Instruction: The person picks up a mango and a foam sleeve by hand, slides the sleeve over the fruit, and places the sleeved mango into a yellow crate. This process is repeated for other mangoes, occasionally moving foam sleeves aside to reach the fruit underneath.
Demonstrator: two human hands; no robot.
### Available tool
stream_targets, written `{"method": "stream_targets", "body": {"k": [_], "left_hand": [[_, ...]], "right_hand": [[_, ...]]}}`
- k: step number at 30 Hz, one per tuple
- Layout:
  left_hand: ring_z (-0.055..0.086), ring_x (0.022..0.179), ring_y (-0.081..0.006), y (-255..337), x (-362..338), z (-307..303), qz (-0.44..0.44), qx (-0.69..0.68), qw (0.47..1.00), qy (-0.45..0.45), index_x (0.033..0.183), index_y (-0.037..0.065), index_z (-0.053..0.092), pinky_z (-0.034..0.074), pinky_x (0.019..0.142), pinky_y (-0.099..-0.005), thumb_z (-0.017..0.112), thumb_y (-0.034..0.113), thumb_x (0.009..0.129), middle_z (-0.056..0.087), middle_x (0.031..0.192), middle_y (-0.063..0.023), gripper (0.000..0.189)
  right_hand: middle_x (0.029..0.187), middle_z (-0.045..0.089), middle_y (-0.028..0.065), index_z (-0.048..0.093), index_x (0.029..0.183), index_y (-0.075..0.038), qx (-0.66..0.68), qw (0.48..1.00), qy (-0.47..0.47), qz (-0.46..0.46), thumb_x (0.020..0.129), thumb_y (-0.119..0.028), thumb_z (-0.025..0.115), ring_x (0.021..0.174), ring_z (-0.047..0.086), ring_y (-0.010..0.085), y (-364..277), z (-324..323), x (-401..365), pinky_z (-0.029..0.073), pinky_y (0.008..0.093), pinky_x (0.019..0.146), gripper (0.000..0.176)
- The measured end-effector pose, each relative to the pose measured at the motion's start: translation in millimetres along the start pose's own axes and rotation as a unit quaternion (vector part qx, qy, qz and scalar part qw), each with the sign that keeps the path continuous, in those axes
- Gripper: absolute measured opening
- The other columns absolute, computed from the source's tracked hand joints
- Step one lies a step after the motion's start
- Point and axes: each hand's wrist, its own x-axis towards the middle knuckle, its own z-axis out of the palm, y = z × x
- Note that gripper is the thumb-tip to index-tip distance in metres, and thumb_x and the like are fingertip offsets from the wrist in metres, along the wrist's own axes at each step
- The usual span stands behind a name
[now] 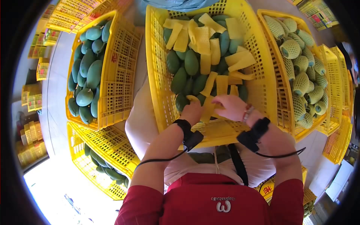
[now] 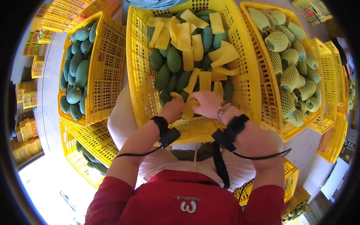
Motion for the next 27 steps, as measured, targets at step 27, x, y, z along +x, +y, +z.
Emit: {"method": "stream_targets", "body": {"k": [27], "left_hand": [[0.056, 0.086, -0.0073, -45, -53, -143, -0.066, -0.623, 0.720, 0.299, 0.110, -0.003, 0.054, 0.046, 0.075, -0.0214, 0.057, 0.011, 0.086, 0.060, 0.104, -0.0070, 0.027]], "right_hand": [[0.103, 0.062, 0.0156, 0.057, 0.112, -0.006, 0.041, 0.981, -0.188, 0.008, 0.070, -0.029, 0.066, 0.098, 0.059, 0.0279, -6, 63, 90, 0.047, 0.0354, 0.085, 0.049]]}}
